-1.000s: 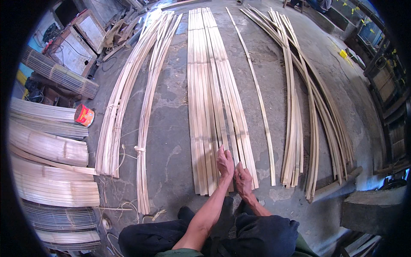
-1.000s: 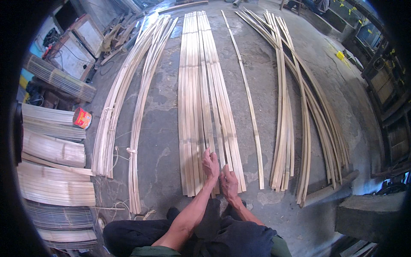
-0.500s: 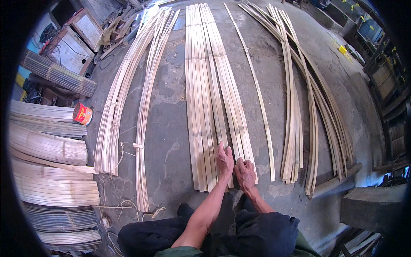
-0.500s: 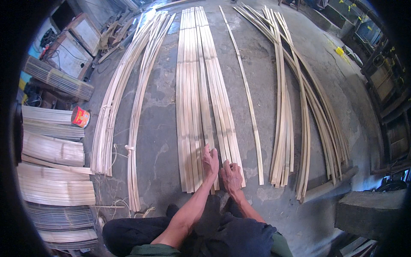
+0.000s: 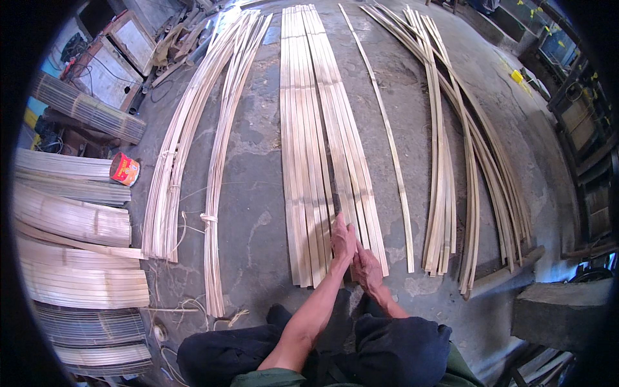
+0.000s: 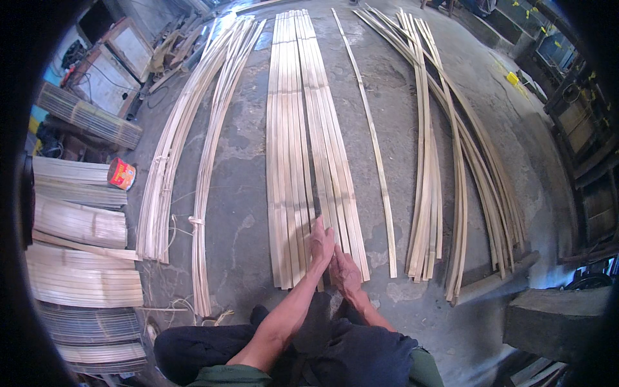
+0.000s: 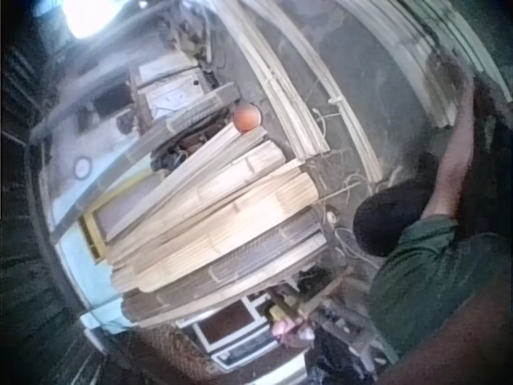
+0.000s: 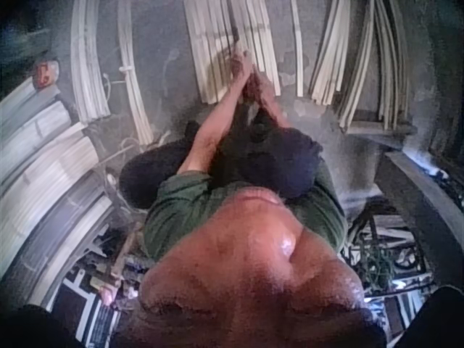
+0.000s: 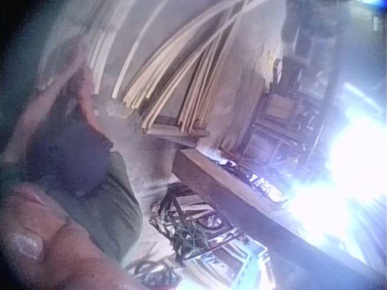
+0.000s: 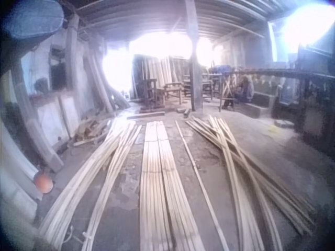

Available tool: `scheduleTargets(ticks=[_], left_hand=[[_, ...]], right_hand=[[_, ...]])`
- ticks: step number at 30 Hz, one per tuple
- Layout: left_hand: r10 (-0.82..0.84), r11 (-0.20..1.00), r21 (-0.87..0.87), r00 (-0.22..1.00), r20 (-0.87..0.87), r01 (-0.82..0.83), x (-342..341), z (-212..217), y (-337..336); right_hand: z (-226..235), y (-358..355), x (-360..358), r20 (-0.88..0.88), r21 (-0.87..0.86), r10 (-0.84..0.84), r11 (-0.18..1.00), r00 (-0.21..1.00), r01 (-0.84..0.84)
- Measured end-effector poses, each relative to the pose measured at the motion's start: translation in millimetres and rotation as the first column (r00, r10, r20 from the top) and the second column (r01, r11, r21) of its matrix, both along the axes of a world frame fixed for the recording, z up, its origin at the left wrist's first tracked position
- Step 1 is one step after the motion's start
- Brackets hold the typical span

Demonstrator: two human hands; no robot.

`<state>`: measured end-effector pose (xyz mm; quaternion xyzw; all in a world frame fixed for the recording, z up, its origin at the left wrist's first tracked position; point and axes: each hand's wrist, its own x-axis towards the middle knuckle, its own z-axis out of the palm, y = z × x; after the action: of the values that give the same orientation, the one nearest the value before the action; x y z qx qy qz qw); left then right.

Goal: The person sits on the workshop floor and arranges long, thin wooden strips into parallel rows. They pick up individual strips, align them side by side, and adjust their positions to form a neat layout.

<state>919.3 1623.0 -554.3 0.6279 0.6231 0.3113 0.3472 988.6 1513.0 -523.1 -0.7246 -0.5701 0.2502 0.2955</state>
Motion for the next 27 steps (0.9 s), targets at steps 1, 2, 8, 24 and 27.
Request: scheduleTargets(ticks=[1,2,8,24,27], left_hand=[[-0.009,0.999,-0.043,1.0,-0.016,0.009,0,-1,1],[-0.01,0.999,-0.049,0.999,-0.049,0.008,0,-2,0],[-0.01,0.999,-0.036,0.992,-0.123,0.006,3,-3,0],[-0.228,0.968,-0.199,0.875,-0.427,0.155,-13,35,19],[-0.221,0.97,-0.185,0.893,-0.392,0.158,-6,42,15]], right_hand=[[-2,-2,-2,-0.022,-0.019,0.037,0.999,0.999,-0.037],[-3,-4,-3,-0.019,0.003,0.035,0.999,0.999,-0.035],[0,-7,-1,-0.011,-0.015,0.051,0.999,0.999,-0.051],[-12,-3,1,0.398,-0.016,0.097,0.995,0.912,-0.098],[-14,-7,2,0.427,-0.034,0.061,0.998,0.902,-0.052]])
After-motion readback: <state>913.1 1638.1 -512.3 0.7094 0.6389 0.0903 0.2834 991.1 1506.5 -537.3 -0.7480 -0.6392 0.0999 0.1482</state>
